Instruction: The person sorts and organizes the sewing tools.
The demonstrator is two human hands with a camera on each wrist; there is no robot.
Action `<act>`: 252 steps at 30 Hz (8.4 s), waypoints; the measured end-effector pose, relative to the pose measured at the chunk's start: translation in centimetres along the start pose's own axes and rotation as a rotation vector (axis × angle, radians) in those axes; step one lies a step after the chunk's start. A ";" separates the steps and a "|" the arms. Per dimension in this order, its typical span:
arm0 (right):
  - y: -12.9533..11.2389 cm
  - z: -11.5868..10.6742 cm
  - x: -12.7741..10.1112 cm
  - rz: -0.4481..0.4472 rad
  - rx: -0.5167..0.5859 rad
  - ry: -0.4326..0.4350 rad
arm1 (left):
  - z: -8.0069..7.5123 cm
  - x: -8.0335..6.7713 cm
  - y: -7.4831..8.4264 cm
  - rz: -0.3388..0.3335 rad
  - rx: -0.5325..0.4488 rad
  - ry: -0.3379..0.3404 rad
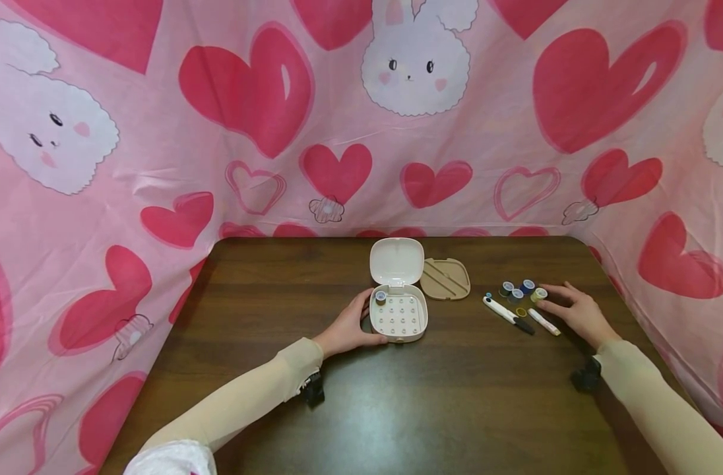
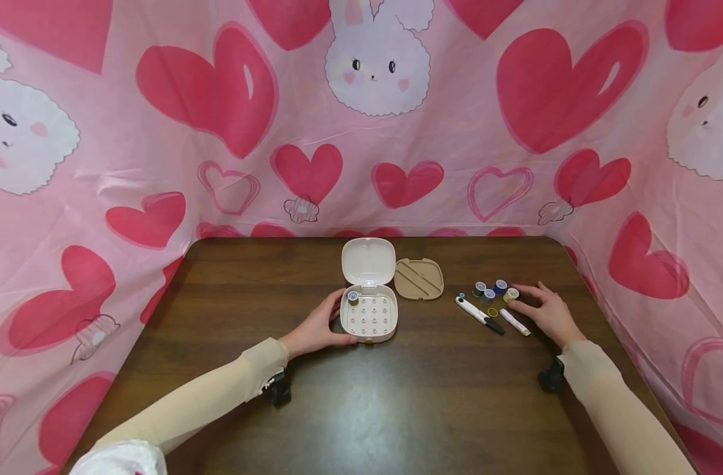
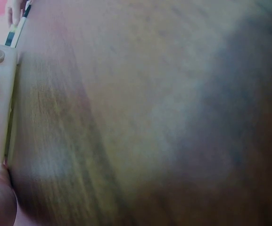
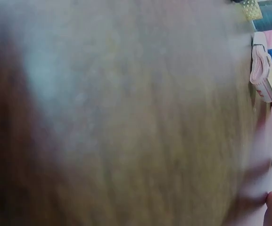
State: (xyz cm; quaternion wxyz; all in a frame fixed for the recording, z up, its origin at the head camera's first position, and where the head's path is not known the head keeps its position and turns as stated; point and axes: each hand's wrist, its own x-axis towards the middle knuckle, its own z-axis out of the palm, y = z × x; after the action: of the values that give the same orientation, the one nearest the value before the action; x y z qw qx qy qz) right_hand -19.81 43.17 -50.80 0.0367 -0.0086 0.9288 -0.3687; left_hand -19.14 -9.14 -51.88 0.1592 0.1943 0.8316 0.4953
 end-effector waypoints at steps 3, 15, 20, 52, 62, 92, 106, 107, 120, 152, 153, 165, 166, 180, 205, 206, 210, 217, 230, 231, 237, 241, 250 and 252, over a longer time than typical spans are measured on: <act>0.0 0.2 0.2 -0.001 0.003 0.007 | 0.0 0.0 0.0 0.001 -0.003 -0.001; -0.2 0.3 0.1 0.004 0.029 0.055 | 0.0 0.1 -0.1 0.017 -0.003 0.002; -0.3 0.1 0.0 0.032 0.020 0.050 | 0.1 0.1 -0.2 0.044 -0.019 0.007; -2.6 -0.5 -2.4 0.084 -0.017 0.165 | -0.1 0.2 -0.3 0.036 -0.021 0.005; -3.8 -0.9 -2.4 0.063 0.034 0.126 | 0.0 0.2 -0.5 0.048 -0.029 0.015; -8.9 2.6 -1.5 -0.220 0.067 0.059 | 0.0 0.1 -0.3 0.032 -0.032 0.007; -10.8 3.9 -0.8 -0.270 0.024 0.079 | -0.3 0.2 -0.1 0.019 -0.014 -0.001; -11.0 4.0 -0.7 -0.259 0.031 0.074 | -0.3 0.2 0.0 0.016 -0.012 -0.003; -11.8 5.2 0.3 -0.277 0.139 -0.008 | -0.1 0.2 -0.1 0.022 -0.013 0.005; -15.0 9.6 2.1 -0.381 0.109 0.048 | -0.1 0.1 0.3 0.018 -0.016 0.000; -15.1 9.7 2.1 -0.383 0.101 0.051 | -0.2 0.1 0.3 0.018 -0.017 0.000; -16.4 11.2 2.6 -0.336 0.103 0.001 | -0.1 0.0 0.4 0.012 -0.020 0.002; -16.5 11.4 2.7 -0.335 0.098 -0.002 | -0.1 0.0 0.4 0.013 -0.019 0.002; -18.7 13.8 3.5 -0.391 0.045 -0.004 | -0.4 -0.1 0.3 0.007 -0.022 0.008; -21.1 17.1 4.0 -0.452 -0.140 0.001 | -0.3 0.1 0.3 0.017 -0.018 -0.014; -21.2 17.1 3.9 -0.442 -0.153 0.003 | -0.3 0.1 0.3 0.019 -0.016 -0.014; -21.7 17.3 3.5 -0.385 -0.203 0.004 | -0.3 0.1 0.3 0.022 -0.016 -0.013; -22.6 17.8 3.1 -0.296 -0.272 0.015 | -0.2 0.2 0.2 0.022 -0.013 -0.012; -23.7 18.2 2.6 -0.265 -0.301 0.051 | -0.1 0.2 0.2 0.030 0.002 -0.003; -23.7 18.2 2.6 -0.260 -0.298 0.051 | -0.1 0.1 0.2 0.031 0.004 -0.003; -23.7 18.6 2.7 -0.254 -0.292 0.065 | -0.1 0.2 0.0 0.032 -0.005 0.000; -23.6 18.9 2.8 -0.251 -0.273 0.071 | 0.0 0.2 0.0 0.032 -0.007 0.000; -23.4 19.7 2.6 -0.227 -0.292 0.083 | 0.0 0.2 -0.1 0.031 -0.002 -0.001; -23.4 19.8 2.6 -0.223 -0.294 0.083 | 0.0 0.2 0.0 0.027 0.000 -0.002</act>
State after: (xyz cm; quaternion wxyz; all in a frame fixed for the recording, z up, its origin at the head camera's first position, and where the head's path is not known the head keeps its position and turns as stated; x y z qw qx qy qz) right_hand -21.19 12.49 -49.25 -0.0445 -0.1015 0.9667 -0.2306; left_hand -19.31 -9.06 -51.93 0.1536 0.2059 0.8287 0.4972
